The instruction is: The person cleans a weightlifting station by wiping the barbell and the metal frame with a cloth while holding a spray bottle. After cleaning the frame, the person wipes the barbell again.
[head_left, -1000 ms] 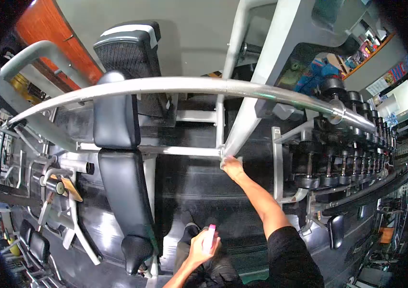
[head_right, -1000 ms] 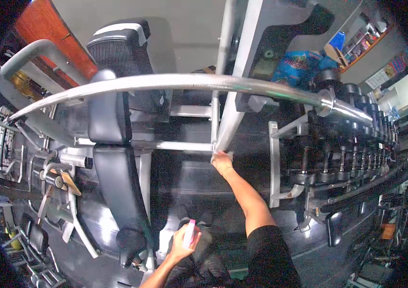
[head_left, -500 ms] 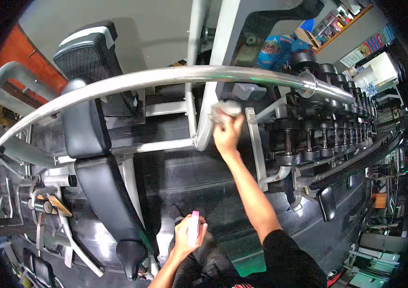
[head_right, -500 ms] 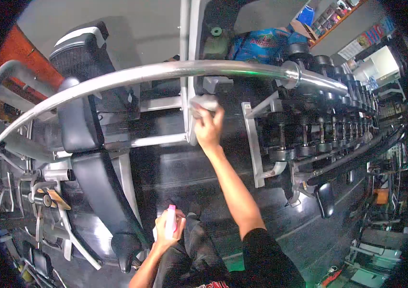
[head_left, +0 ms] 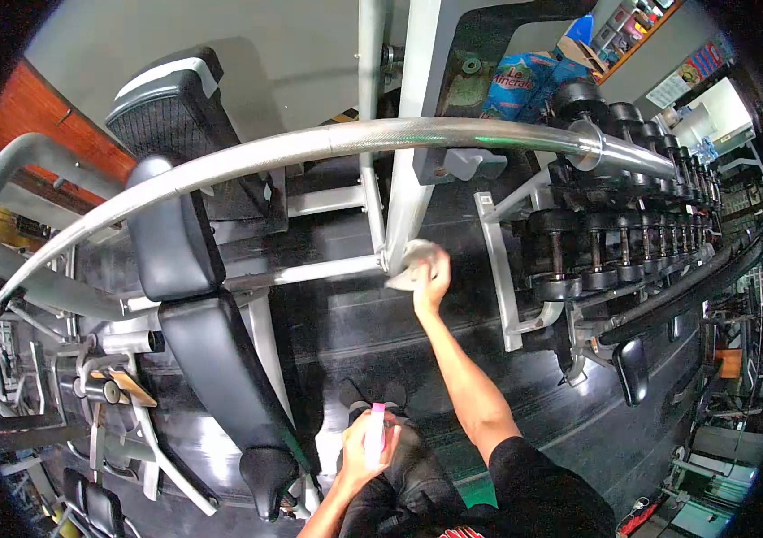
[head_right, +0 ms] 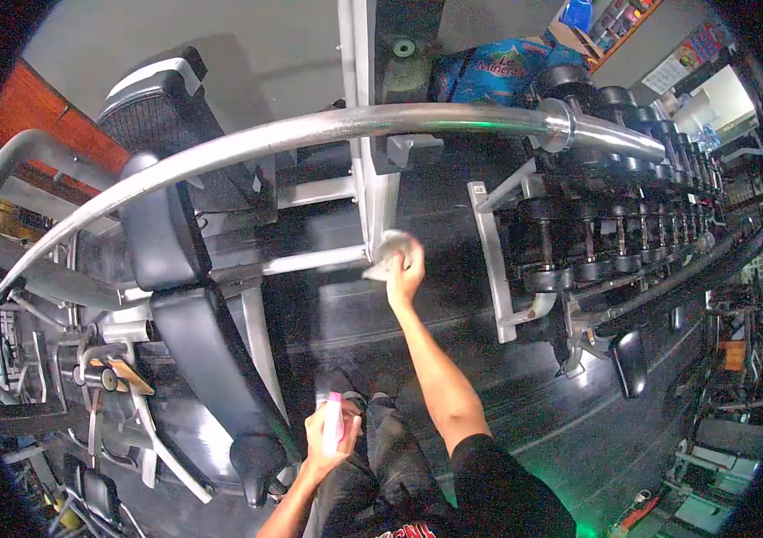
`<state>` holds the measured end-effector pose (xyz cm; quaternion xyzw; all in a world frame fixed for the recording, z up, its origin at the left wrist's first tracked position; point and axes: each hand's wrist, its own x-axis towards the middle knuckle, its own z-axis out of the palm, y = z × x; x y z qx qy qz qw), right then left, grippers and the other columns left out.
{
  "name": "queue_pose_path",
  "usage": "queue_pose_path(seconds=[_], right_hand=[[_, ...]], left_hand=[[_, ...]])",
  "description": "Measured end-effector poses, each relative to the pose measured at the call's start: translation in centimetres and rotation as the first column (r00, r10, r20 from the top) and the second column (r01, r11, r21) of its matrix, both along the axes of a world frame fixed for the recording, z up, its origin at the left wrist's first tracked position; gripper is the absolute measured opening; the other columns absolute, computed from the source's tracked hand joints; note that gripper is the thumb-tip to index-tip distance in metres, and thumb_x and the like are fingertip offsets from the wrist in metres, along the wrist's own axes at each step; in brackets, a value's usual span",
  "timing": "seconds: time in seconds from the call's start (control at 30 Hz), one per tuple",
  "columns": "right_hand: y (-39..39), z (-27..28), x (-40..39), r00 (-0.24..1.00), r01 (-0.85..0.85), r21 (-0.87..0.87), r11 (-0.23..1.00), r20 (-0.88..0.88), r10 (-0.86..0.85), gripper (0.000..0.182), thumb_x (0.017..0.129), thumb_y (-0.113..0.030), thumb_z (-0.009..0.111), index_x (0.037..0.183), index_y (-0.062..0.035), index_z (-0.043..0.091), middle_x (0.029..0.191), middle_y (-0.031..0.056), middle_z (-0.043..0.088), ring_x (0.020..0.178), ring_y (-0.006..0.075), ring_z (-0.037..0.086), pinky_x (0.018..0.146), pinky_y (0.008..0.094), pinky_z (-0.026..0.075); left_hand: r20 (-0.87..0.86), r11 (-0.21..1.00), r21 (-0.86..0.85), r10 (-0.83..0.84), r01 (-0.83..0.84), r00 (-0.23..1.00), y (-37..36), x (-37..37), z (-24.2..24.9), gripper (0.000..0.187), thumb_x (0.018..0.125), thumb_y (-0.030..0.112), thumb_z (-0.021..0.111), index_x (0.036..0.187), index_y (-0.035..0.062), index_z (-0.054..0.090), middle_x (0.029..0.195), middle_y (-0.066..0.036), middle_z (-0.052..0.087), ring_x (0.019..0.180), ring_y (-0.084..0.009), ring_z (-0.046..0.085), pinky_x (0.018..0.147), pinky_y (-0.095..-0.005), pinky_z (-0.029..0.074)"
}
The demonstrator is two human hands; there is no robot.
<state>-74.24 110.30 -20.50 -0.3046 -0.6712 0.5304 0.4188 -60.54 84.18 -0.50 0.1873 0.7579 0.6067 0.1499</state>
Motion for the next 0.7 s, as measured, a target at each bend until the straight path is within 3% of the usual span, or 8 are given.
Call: queue_pose_path(seconds=[0.1, 0.17, 0.23, 0.27, 0.37, 0.6, 0.63, 0.7], right_hand=[[1.3, 9.6, -3.6, 0.943, 0.209, 0.014, 0.978, -0.267, -0.198, 0.034, 0.091, -0.014, 0.056, 0.120, 0.0024, 0.050, 0.114, 0.0121, 0.055, 0.109, 0.0232, 0.051, 0.099, 0.0353, 0.037], [2.4, 14.5, -5.6, 0.935, 0.274, 0.115, 0.955, -0.264, -0.236, 0.035, 0.093, -0.016, 0.056, 0.121, 0.0036, 0.049, 0.114, 0.0151, 0.054, 0.109, 0.0249, 0.051, 0.099, 0.0358, 0.037], [2.7, 16.4, -6.7, 0.992, 0.006, 0.184, 0.983, -0.127, 0.018, 0.039, 0.094, -0.019, 0.057, 0.124, 0.0034, 0.048, 0.114, 0.0181, 0.055, 0.111, 0.0256, 0.050, 0.099, 0.0361, 0.037], [2.2, 16.0, -7.3, 0.980, 0.131, 0.254, 0.958, -0.180, -0.086, 0.037, 0.093, -0.018, 0.058, 0.124, 0.0016, 0.051, 0.112, 0.0191, 0.058, 0.113, 0.0286, 0.051, 0.099, 0.0377, 0.037], [1.5, 12.8, -6.0, 0.995, 0.096, 0.486, 0.868, -0.079, -0.066, 0.041, 0.084, -0.007, 0.058, 0.125, -0.0033, 0.055, 0.120, 0.0213, 0.056, 0.112, 0.0410, 0.049, 0.100, 0.0458, 0.037], [1.2, -1.4, 0.1, 0.896, -0.161, 0.105, 0.981, 0.432, 0.101, 0.035, 0.082, -0.007, 0.065, 0.116, -0.0090, 0.062, 0.114, 0.0169, 0.063, 0.108, 0.0319, 0.060, 0.094, 0.0378, 0.047], [1.6, -1.0, 0.5, 0.890, -0.159, -0.092, 0.983, 0.418, 0.183, 0.035, 0.081, -0.011, 0.070, 0.115, -0.0072, 0.063, 0.109, 0.0169, 0.065, 0.105, 0.0313, 0.062, 0.094, 0.0375, 0.047], [2.8, -3.0, -0.6, 0.939, -0.089, -0.065, 0.994, 0.328, 0.106, 0.038, 0.082, -0.015, 0.071, 0.116, -0.0035, 0.061, 0.108, 0.0173, 0.066, 0.102, 0.0300, 0.064, 0.093, 0.0373, 0.047]], left_hand=[[0.126, 1.000, -0.009, 0.012, -0.011, 0.992, -0.3, -0.1, -0.3, 0.016, 0.073, -0.004, 0.071, 0.082, 0.0020, 0.060, 0.081, -0.011, 0.065, 0.070, -0.0231, 0.065, 0.065, -0.0313, 0.052], [0.042, 1.000, 0.027, 0.012, -0.013, 0.999, 0.2, -0.6, -0.1, 0.012, 0.076, -0.004, 0.068, 0.085, 0.0005, 0.060, 0.071, -0.008, 0.063, 0.062, -0.0177, 0.064, 0.059, -0.0280, 0.051], [-0.043, 0.998, 0.058, 0.011, -0.009, 0.999, 0.4, -1.1, 0.2, 0.010, 0.079, -0.004, 0.065, 0.087, -0.0010, 0.061, 0.062, -0.004, 0.062, 0.054, -0.0123, 0.062, 0.054, -0.0248, 0.050], [-0.036, 0.999, 0.032, -0.013, 0.014, 0.999, 0.4, -1.2, 0.4, 0.012, 0.075, -0.004, 0.068, 0.082, 0.0009, 0.059, 0.072, -0.008, 0.064, 0.061, -0.0178, 0.063, 0.059, -0.0283, 0.051], [0.013, 0.999, 0.022, -0.030, 0.030, 0.999, 0.4, -0.8, 0.2, 0.017, 0.072, -0.004, 0.071, 0.080, 0.0027, 0.058, 0.081, -0.011, 0.065, 0.068, -0.0234, 0.064, 0.064, -0.0319, 0.052], [0.157, 0.994, -0.040, -0.091, 0.098, 0.983, -0.1, 0.6, -1.1, 0.023, 0.073, -0.002, 0.072, 0.092, 0.0021, 0.061, 0.080, -0.010, 0.064, 0.068, -0.0227, 0.064, 0.064, -0.0311, 0.051], [0.155, 0.993, -0.050, -0.096, 0.104, 0.983, -0.2, 0.6, -1.0, 0.023, 0.073, -0.002, 0.072, 0.092, 0.0021, 0.061, 0.080, -0.010, 0.064, 0.068, -0.0227, 0.064, 0.064, -0.0311, 0.051], [0.141, 0.992, -0.030, -0.120, 0.126, 0.983, -0.4, 0.6, -0.9, 0.023, 0.073, -0.001, 0.071, 0.094, 0.0020, 0.061, 0.077, -0.009, 0.063, 0.065, -0.0203, 0.062, 0.061, -0.0300, 0.050]])
